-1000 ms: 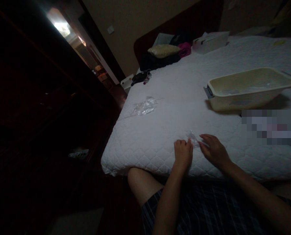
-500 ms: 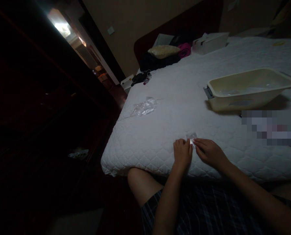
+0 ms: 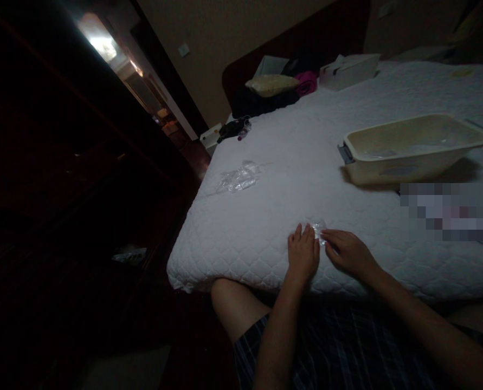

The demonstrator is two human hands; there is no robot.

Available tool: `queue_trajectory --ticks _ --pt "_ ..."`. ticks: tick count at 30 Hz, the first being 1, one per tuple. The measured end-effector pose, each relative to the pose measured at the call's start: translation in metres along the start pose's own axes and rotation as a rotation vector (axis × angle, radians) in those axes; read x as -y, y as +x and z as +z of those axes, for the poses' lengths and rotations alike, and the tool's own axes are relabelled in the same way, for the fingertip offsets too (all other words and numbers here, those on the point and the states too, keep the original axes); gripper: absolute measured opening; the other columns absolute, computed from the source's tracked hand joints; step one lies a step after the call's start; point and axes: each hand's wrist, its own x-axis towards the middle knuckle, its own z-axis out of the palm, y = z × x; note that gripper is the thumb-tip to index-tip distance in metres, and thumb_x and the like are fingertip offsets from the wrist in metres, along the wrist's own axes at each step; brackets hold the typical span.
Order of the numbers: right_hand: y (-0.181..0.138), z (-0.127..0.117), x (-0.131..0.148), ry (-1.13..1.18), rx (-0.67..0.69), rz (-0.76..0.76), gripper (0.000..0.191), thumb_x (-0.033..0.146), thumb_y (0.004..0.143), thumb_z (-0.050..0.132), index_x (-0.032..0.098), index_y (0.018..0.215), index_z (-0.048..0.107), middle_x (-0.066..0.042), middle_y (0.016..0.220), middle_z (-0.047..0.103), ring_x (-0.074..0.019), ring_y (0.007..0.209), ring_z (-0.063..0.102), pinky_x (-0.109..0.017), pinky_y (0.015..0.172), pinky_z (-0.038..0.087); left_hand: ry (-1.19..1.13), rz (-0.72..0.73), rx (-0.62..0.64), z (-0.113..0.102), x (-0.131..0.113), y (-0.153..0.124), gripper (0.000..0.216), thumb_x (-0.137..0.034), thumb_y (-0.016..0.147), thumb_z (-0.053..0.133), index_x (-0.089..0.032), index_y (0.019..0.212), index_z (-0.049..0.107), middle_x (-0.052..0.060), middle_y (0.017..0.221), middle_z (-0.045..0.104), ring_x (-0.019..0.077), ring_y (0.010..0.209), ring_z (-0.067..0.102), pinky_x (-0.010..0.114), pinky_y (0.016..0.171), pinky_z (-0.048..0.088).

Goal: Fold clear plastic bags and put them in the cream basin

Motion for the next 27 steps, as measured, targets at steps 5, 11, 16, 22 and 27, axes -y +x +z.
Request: queue_trajectory --ticks 5,11,16,22,27 --pt "-0.002 -0.001 -0.005 -0.024 0.018 -0.060 0.044 0.014 0.071 0.048 0.011 0.111 0.066 -0.015 0.111 0.069 -0.0254 0.101 0.065 -0.040 0.090 0.050 -0.017 -0.018 0.041 -0.002 0.000 0.000 0.042 -0.030 0.099 0.030 -0.017 0.136 0.045 0.006 0.145 0.046 0.0217 0.141 0.031 0.043 0.107 0.036" --pt "-0.001 -0.001 -0.006 0.000 0.028 -0.035 0.040 0.017 0.077 0.048 0.014 0.114 0.064 -0.013 0.110 0.069 -0.0247 0.100 0.065 -0.042 0.089 0.051 -0.074 -0.024 0.034 -0.003 0.000 0.000 0.040 -0.028 0.097 0.035 -0.019 0.134 0.048 0.005 0.145 0.047 0.0234 0.140 0.033 0.046 0.108 0.036" --pt "-0.002 0.002 -0.008 0.070 0.031 -0.021 0.031 0.021 0.085 0.048 0.015 0.109 0.067 -0.013 0.112 0.069 -0.0243 0.102 0.064 -0.042 0.091 0.050 -0.183 -0.037 0.054 -0.005 0.003 0.001 0.040 -0.026 0.095 0.038 -0.020 0.132 0.050 0.005 0.145 0.047 0.0258 0.140 0.032 0.051 0.110 0.034" --pt "-0.002 -0.003 -0.006 0.175 0.016 0.108 0.030 0.026 0.089 0.044 0.016 0.105 0.067 -0.012 0.104 0.071 -0.0247 0.098 0.065 -0.043 0.090 0.049 -0.459 -0.056 -0.035 -0.001 0.015 -0.002 0.050 -0.021 0.084 0.057 -0.023 0.133 0.048 0.005 0.145 0.047 0.0242 0.137 0.037 0.047 0.112 0.033" --pt "0.007 -0.012 0.002 0.347 0.036 0.291 0.029 0.036 0.087 0.045 0.019 0.093 0.068 -0.009 0.092 0.071 -0.0228 0.085 0.066 -0.039 0.080 0.052 -0.701 -0.077 -0.154 0.005 0.023 -0.003 0.044 -0.023 0.076 0.070 -0.024 0.119 0.060 0.006 0.128 0.061 0.0226 0.122 0.053 0.044 0.107 0.039"
